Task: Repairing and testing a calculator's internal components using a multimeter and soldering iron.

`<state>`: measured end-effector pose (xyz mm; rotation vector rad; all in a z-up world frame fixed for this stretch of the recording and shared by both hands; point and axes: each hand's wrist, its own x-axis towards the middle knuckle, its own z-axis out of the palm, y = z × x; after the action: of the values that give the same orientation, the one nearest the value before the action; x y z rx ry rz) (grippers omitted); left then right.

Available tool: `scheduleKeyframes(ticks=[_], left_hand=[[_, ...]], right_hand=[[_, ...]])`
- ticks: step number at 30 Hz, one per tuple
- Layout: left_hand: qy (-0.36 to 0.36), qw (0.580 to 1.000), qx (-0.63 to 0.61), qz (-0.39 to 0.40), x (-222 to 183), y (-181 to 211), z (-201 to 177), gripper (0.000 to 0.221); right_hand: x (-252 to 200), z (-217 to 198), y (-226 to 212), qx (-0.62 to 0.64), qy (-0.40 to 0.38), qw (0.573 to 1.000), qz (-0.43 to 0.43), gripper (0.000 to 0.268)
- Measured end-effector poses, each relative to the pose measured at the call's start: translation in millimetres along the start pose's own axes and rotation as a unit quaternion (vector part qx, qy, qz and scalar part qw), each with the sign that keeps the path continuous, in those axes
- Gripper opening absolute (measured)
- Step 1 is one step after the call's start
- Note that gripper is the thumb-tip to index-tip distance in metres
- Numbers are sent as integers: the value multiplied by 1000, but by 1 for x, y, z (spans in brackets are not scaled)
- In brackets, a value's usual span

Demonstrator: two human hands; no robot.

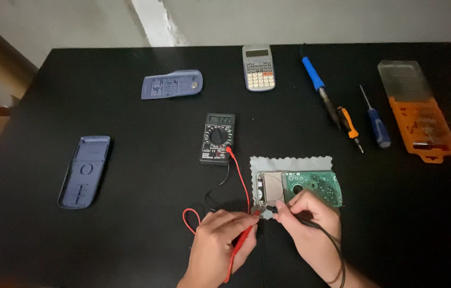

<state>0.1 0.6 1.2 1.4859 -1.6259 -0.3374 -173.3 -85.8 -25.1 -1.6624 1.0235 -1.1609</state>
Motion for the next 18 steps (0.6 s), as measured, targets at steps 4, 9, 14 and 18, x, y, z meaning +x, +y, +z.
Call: scheduleKeyframes(ticks=[4,9,14,18], left_hand=[[-10,1000,-16,-6,-1,-4,1,23],[20,1000,-19,5,-5,-13,8,24],[7,999,-30,-21,-6,-19,11,21],[11,999,-18,-27,-8,-23,15,22]], right_hand=[[-2,0,9,-3,8,1000,7,28],[2,2,10,-29,28,999,17,31],[1,2,14,-24,26,999,40,33],[1,2,12,-25,27,998,57,33]])
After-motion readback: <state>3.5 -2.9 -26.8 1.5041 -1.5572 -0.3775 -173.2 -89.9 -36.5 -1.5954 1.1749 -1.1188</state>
